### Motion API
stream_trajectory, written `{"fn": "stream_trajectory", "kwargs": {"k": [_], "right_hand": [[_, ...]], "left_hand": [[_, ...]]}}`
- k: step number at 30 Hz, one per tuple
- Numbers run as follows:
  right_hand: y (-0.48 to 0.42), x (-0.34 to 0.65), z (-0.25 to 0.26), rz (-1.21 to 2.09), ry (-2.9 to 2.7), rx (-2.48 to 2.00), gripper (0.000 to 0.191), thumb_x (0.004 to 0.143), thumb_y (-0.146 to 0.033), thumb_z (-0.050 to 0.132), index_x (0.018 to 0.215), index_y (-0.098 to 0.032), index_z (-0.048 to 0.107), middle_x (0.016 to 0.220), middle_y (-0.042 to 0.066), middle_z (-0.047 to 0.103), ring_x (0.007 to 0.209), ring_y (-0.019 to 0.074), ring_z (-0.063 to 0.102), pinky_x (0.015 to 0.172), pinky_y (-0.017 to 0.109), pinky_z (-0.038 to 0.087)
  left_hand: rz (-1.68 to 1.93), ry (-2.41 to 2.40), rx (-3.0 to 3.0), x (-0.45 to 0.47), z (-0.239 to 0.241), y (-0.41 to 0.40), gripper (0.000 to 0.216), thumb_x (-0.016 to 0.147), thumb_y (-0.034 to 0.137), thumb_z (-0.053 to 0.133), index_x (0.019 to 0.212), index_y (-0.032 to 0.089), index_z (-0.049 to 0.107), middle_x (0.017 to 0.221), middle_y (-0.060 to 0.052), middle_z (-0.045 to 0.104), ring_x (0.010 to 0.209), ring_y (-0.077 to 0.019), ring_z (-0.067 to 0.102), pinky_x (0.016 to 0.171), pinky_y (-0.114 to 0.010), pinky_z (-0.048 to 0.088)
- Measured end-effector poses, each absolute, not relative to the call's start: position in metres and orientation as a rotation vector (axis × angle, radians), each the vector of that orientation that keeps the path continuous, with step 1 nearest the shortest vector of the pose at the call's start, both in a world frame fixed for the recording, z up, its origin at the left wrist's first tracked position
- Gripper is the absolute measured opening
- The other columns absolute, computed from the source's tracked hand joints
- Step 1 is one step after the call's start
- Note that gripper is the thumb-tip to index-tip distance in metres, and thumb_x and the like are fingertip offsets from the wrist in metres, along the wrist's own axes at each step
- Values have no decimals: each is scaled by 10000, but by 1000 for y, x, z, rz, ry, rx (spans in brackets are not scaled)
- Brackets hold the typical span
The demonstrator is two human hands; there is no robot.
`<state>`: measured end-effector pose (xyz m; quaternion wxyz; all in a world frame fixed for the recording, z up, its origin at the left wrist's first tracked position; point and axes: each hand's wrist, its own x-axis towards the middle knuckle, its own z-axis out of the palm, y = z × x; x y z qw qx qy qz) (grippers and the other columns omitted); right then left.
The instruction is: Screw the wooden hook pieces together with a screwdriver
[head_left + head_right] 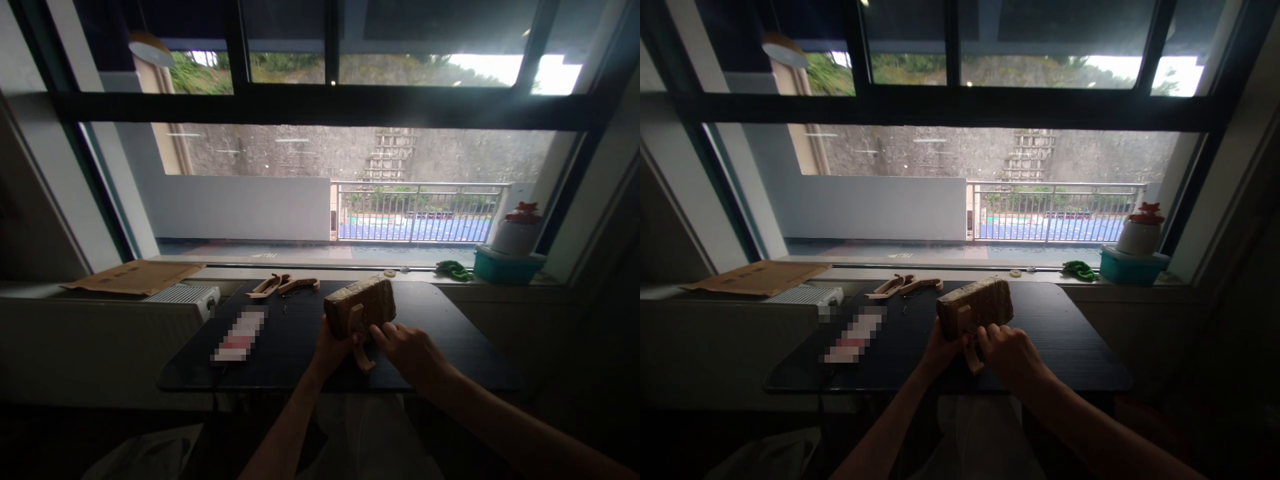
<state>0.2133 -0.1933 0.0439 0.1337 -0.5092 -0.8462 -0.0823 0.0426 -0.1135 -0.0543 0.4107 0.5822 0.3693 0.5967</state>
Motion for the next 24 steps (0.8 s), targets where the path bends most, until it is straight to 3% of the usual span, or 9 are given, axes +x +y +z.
{"fn": "stream_trajectory", "kwargs": {"k": [3, 6, 8, 11, 14, 17, 21, 24], "right_hand": [[-193, 213, 35, -7, -2268, -1558, 308, 808, -13, 447, 978, -173, 649, 836, 92, 659, 751, 213, 620, 640, 281, 389], [-193, 212, 24, 201, -2120, -1576, 226, 884, -209, 453, 979, -186, 657, 834, 78, 684, 770, 218, 635, 658, 285, 401], [-191, 213, 15, 404, -2031, -1546, 267, 891, -335, 451, 920, -183, 669, 785, 51, 684, 734, 191, 633, 625, 259, 411], [-185, 216, 1, 724, -1923, -1477, 458, 892, -472, 374, 713, -141, 636, 514, 0, 546, 492, 130, 529, 461, 221, 363], [-179, 224, -9, 950, -1830, -1389, 507, 861, -557, 344, 712, -140, 589, 440, -57, 403, 378, 82, 371, 380, 201, 294], [-173, 241, -13, 1045, -1689, -1300, 434, 826, -559, 390, 812, -158, 556, 489, -79, 388, 385, 69, 325, 377, 195, 283], [-165, 261, -15, 974, -1501, -1267, 287, 727, -438, 562, 823, -169, 583, 570, -46, 495, 475, 104, 446, 462, 231, 376], [-164, 258, -18, 774, -1562, -1289, 253, 709, -403, 603, 790, -165, 633, 698, 15, 614, 675, 171, 579, 646, 275, 465]], "left_hand": [[1500, 923, 1455, 43, -52, -115, 265, 899, 296, 574, 1117, 146, 556, 1062, -63, 592, 891, -190, 606, 760, -378, 524], [1504, 919, 1450, 43, -51, -115, 267, 900, 296, 573, 1121, 147, 555, 1071, -66, 590, 901, -193, 604, 767, -383, 522], [1508, 923, 1443, 44, -50, -116, 259, 901, 296, 572, 1111, 145, 557, 1053, -62, 594, 883, -187, 606, 758, -376, 523], [1514, 936, 1424, 44, -48, -118, 226, 893, 278, 582, 1069, 138, 566, 988, -48, 604, 827, -170, 611, 721, -352, 527], [1524, 955, 1389, 44, -45, -119, 390, 753, 269, 733, 1072, 156, 539, 962, -31, 624, 843, -184, 622, 724, -330, 527], [1514, 1013, 1340, 41, -38, -116, 607, 633, 325, 810, 1136, 196, 494, 1013, -36, 645, 914, -216, 631, 746, -300, 521], [1376, 1121, 1331, 28, -25, -107, 442, 771, 417, 691, 1100, 154, 558, 968, -83, 678, 840, -196, 660, 718, -306, 525], [1243, 1192, 1390, 13, -21, -103, 343, 785, 466, 649, 862, 131, 666, 732, -57, 688, 655, -191, 653, 599, -294, 510]]}}
